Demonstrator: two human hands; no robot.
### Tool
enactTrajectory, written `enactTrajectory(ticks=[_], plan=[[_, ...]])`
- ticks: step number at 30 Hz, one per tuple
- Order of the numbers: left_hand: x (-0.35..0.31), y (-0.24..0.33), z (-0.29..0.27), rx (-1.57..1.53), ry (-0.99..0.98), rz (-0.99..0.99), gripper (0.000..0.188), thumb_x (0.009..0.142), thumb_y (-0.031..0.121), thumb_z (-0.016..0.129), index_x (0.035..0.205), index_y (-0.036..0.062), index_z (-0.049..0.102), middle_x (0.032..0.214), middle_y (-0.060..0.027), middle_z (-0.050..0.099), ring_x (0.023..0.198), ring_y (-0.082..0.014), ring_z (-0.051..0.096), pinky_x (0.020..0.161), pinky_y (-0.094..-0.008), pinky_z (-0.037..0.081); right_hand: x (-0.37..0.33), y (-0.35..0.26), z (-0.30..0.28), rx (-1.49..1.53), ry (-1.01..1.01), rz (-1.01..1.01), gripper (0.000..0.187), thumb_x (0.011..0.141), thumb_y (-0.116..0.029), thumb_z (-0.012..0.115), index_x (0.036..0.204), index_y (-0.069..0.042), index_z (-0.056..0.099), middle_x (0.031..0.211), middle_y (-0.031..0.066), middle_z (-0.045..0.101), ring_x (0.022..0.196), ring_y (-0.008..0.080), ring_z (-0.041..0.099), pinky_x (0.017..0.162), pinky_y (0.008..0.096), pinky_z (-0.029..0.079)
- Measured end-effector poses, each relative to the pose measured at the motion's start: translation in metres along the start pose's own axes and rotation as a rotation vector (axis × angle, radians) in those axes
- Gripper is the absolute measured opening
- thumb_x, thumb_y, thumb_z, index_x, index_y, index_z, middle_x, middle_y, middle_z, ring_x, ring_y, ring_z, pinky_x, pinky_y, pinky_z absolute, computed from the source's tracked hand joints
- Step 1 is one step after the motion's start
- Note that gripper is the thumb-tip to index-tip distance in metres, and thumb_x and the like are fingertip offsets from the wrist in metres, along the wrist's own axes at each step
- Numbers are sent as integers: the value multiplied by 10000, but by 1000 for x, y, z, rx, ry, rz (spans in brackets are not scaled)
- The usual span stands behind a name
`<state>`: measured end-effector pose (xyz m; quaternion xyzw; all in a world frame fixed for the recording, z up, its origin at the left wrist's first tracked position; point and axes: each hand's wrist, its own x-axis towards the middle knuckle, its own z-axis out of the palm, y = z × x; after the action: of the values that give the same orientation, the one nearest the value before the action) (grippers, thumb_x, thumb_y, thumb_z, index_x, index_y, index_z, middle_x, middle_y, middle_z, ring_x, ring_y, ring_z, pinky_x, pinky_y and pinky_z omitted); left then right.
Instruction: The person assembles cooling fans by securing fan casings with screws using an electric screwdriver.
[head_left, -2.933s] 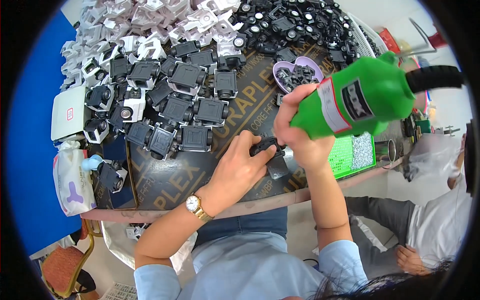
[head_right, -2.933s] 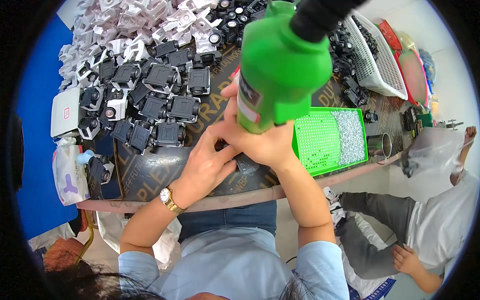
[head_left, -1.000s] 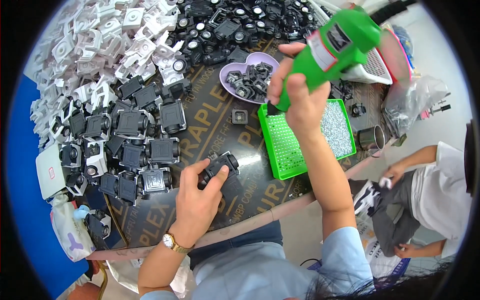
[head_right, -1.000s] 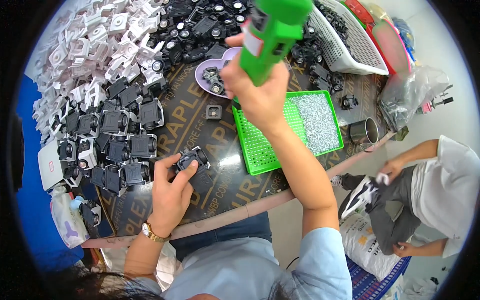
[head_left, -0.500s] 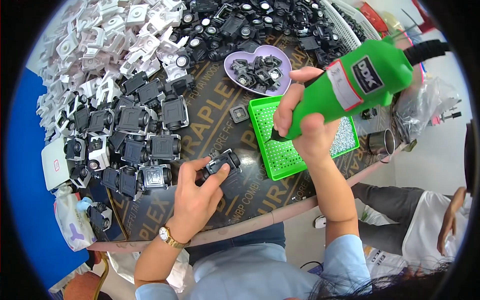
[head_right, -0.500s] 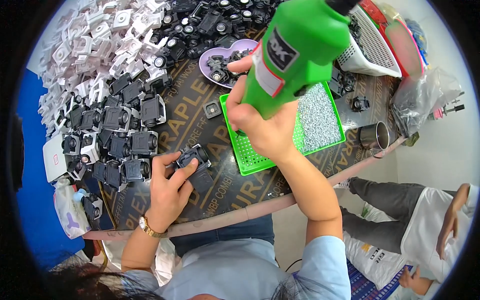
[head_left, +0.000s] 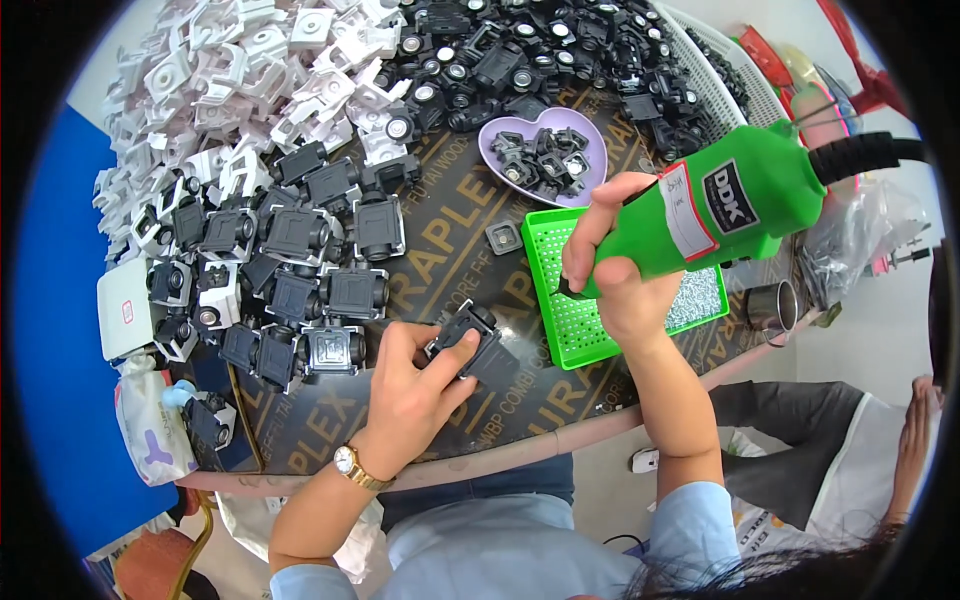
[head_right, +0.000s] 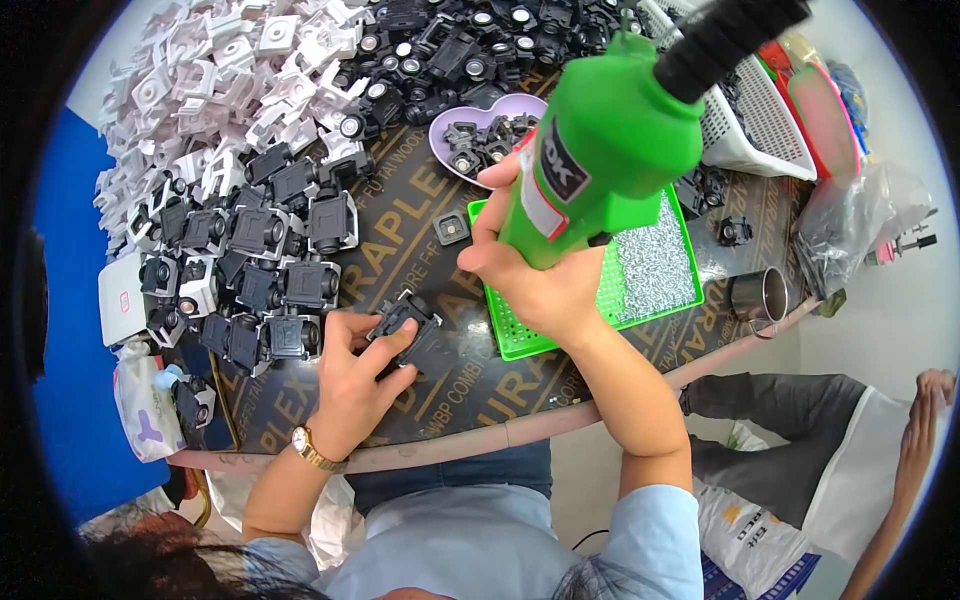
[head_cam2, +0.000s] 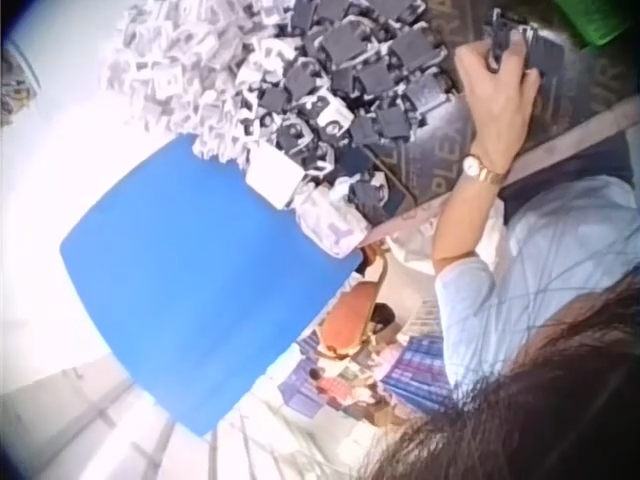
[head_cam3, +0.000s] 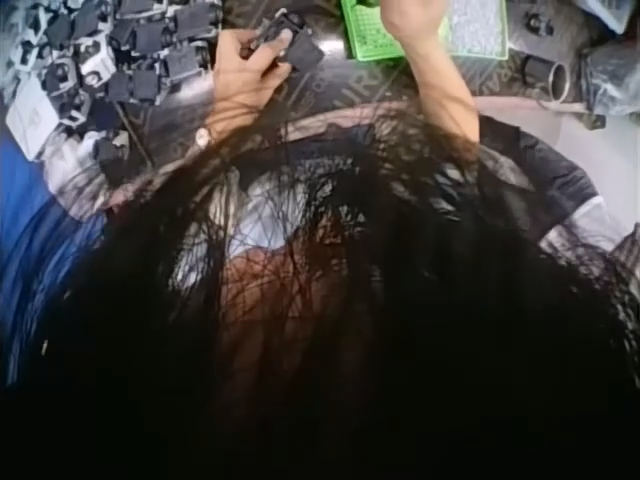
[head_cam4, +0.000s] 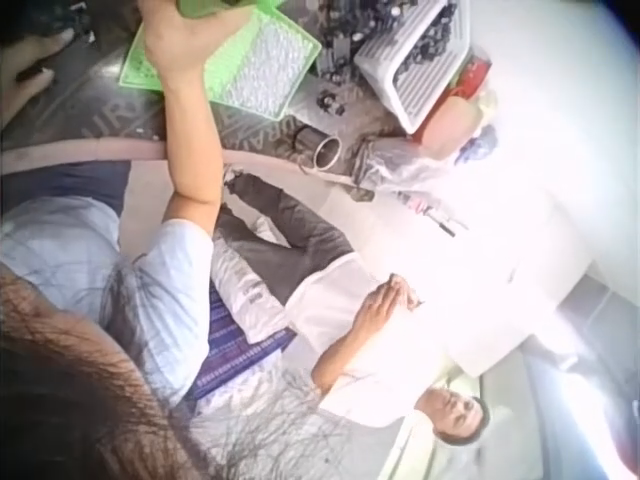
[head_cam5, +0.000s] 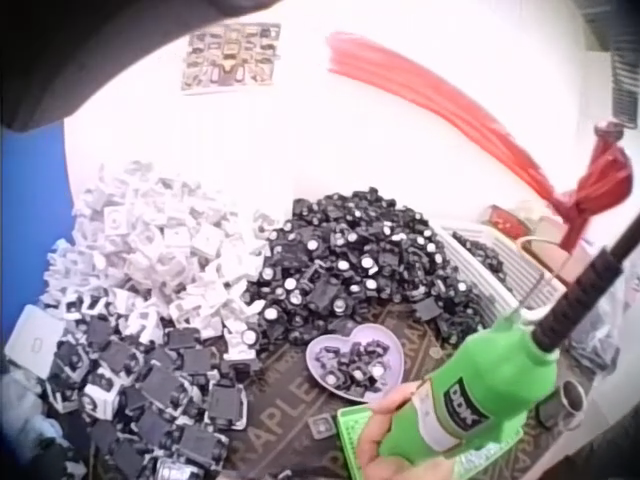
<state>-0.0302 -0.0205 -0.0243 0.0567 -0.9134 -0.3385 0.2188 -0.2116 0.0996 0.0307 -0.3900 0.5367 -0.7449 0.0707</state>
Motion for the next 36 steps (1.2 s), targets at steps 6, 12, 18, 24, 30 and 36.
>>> enactTrajectory(ticks=[6,12,18,24,30,36], plan=[[-2,-1,2,-33,38,-8,470,581,67,784,1029,93,645,896,-110,470,772,-255,491,617,-331,445,6,-23,2,-129,9,-109,747,758,-541,655,1178,20,397,575,41,488,451,117,459,414,240,386],[5,-8,-1,-124,16,15,465,563,23,755,1010,75,638,914,-117,455,823,-272,491,674,-348,462,-2,-41,48,54,-54,-24,896,740,-717,478,1245,10,332,557,-4,433,411,96,391,385,232,361],[5,-7,-4,-106,22,4,398,607,38,718,994,82,641,929,-108,442,837,-262,494,683,-343,475,-4,-26,52,-12,-213,-49,858,733,-668,544,1211,11,328,562,9,464,417,95,433,382,220,381],[4,-6,-5,-50,15,15,396,607,48,722,992,93,642,920,-96,442,842,-247,504,661,-343,485,-3,-28,58,39,-241,13,796,748,-589,630,1185,23,368,563,26,478,427,113,454,391,229,384],[1,-4,-3,-49,39,48,414,603,66,744,1003,87,641,904,-94,436,831,-252,492,682,-330,474,-15,-10,70,81,-166,33,646,701,-420,771,1038,10,427,568,48,494,436,124,462,415,243,395],[0,-2,0,-28,83,51,430,618,89,756,1029,86,632,889,-104,432,818,-256,487,680,-335,470,-13,-7,76,76,41,117,349,720,33,735,998,10,524,704,6,573,589,64,531,535,194,433]])
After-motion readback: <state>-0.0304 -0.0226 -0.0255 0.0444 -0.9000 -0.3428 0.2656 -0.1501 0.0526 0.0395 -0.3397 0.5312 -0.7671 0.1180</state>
